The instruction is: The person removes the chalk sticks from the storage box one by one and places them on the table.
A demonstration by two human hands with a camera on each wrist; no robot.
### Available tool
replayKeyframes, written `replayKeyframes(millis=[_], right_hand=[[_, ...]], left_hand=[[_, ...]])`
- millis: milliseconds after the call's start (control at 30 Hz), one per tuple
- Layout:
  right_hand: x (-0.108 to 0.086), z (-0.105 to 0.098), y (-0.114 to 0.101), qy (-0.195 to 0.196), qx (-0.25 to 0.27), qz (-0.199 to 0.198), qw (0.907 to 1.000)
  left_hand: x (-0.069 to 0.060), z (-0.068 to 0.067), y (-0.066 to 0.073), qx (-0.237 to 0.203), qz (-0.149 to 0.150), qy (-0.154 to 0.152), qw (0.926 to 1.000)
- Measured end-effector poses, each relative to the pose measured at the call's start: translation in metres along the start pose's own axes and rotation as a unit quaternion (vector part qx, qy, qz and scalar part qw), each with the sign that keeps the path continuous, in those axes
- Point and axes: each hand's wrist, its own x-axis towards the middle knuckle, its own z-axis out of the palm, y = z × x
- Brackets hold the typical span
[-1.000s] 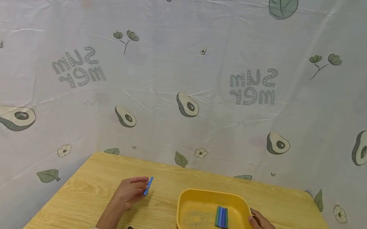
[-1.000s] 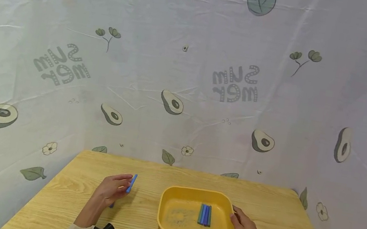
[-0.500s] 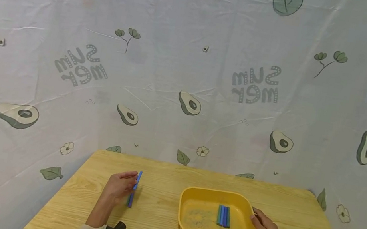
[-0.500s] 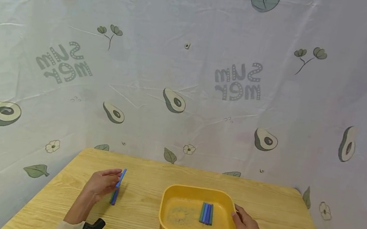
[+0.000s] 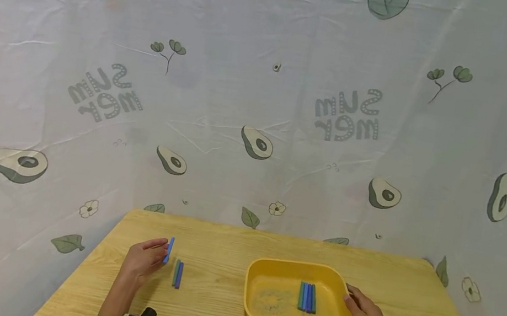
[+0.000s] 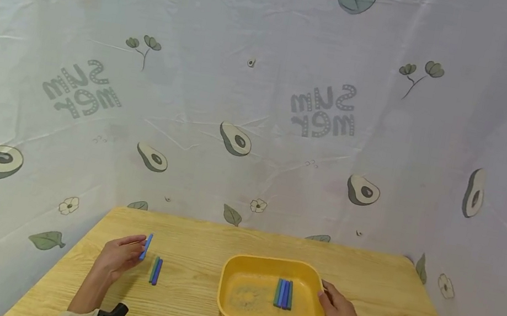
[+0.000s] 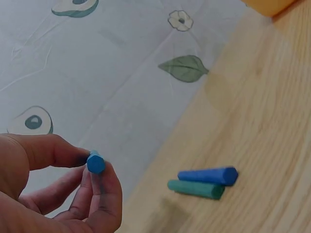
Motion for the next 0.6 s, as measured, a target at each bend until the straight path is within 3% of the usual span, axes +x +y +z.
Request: replayKeyframes(millis=[167, 600], right_hand=[[0.000, 0.000, -0.001, 0.003, 0.000, 0.003, 1.0000], [-0.001, 0.000, -0.003, 0.005, -0.008, 0.001, 1.0000]], left_hand=[[0.000, -0.008, -0.003, 0.008, -0.008, 0.005, 0.9999], [0.003, -0.008, -0.016, 0.050, -0.003, 0.013, 0.9987]])
